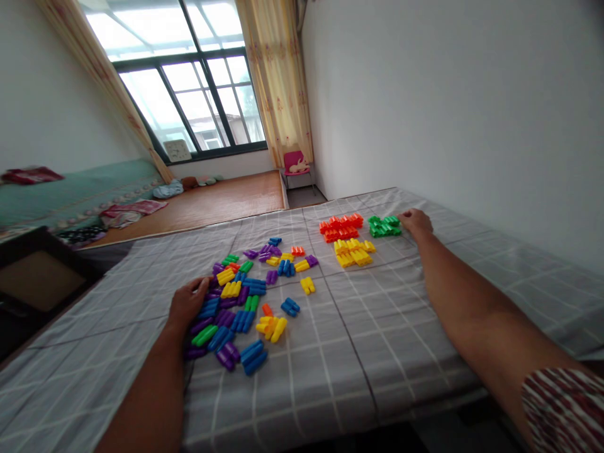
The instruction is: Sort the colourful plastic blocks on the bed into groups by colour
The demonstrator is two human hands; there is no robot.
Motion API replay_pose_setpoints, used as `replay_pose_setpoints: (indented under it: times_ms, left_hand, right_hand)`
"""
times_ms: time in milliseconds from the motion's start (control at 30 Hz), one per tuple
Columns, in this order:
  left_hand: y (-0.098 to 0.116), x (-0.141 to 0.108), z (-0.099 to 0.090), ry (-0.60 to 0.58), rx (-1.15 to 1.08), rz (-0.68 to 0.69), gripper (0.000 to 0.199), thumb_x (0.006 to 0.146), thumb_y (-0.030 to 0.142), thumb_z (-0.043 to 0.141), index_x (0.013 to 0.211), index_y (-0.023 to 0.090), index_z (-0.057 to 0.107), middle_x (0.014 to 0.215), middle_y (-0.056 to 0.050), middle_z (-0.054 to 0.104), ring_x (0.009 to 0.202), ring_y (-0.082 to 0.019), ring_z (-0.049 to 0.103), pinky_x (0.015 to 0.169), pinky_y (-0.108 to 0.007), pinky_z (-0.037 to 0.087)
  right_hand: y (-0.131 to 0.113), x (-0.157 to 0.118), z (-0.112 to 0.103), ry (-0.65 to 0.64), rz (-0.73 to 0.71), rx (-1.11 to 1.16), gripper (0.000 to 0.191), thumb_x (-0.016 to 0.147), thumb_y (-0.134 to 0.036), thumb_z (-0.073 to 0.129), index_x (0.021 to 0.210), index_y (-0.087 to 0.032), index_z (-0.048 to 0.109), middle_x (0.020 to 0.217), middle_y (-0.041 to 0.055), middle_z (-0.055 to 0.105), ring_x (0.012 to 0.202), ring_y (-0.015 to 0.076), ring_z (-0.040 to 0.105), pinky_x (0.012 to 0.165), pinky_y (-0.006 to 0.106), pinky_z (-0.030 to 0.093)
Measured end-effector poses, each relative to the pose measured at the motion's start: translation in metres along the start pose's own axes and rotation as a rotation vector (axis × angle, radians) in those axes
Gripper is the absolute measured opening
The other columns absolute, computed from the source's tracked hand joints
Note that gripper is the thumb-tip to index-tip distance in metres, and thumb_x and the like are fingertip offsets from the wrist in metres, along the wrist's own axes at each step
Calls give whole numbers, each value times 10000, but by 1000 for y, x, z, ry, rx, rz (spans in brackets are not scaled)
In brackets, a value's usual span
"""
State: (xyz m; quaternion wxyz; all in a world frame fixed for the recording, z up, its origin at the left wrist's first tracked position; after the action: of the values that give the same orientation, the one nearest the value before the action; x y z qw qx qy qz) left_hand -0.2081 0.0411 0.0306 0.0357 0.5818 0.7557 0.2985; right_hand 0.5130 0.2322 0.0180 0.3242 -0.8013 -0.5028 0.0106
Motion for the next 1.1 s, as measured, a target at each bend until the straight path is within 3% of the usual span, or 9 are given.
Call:
replay_pose_setpoints:
  times_ms: [100,167,267,367,600,733,967,1100]
  left_hand:
    - [1,-1,-1,3,-14,-3,489,804,493,466,1052,179,747,1032,-47,752,985,-257,670,861,-291,495]
    - [2,-1,-1,8,-26,-6,481,800,491,472,1043,182,748,1018,-43,756,974,-254,672,851,-289,498]
    - [5,-2,-2,13,-32,-10,463,793,482,477,1021,185,751,997,-41,760,961,-248,673,834,-284,500]
    - [7,-3,-3,4,-24,-5,467,792,480,472,1016,178,750,1008,-50,757,961,-246,672,840,-286,499]
    - [11,-3,-3,-4,-12,22,474,788,466,451,990,158,750,1029,-70,751,986,-244,669,850,-270,495]
    - [9,-1,-2,3,14,24,475,791,479,449,993,175,754,986,-57,758,941,-238,676,801,-264,506]
    - [3,0,1,-19,22,3,499,808,487,449,1058,170,741,1026,-65,750,969,-242,672,835,-276,492]
    - [5,-1,0,-8,15,17,475,808,477,457,1042,178,743,1006,-58,754,956,-243,672,815,-276,495]
  right_hand:
    - [-31,1,-2,-5,-97,-22,358,824,-443,536,1020,-203,715,1038,113,721,951,268,655,790,351,491]
    - [-60,1,7,-107,-191,-87,387,821,-505,544,1034,-230,713,1067,99,716,997,274,640,829,375,481]
    - [-92,-1,24,-232,-259,-255,467,768,-601,597,1045,-245,719,1145,120,688,1119,336,575,913,490,428]
    - [-109,-3,36,-259,-288,-398,486,755,-587,643,1062,-219,719,1194,160,656,1195,375,512,957,574,358]
    - [-105,8,34,-283,-230,-429,371,754,-487,674,1022,-238,733,1145,141,673,1087,320,591,913,527,406]
    - [-101,7,19,-216,-277,-368,393,732,-513,674,1033,-265,723,1118,112,690,1051,299,605,890,485,427]
    - [-82,-13,18,-230,-276,-360,425,721,-567,667,1025,-271,690,1108,80,702,1034,284,618,850,431,446]
    - [-83,-11,6,-176,-326,-264,443,763,-607,598,991,-240,696,1062,80,715,970,255,638,771,346,465]
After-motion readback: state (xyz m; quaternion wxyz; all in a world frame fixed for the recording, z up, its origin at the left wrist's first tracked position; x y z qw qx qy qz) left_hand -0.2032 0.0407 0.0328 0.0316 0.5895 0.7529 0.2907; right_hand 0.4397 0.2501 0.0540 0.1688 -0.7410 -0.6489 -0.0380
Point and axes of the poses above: each hand's wrist, its own x-axis towards the middle knuckle, its own z-axis out of the palm, y = z × x, the point moved 7 cm from there along x, towards the middle knuckle
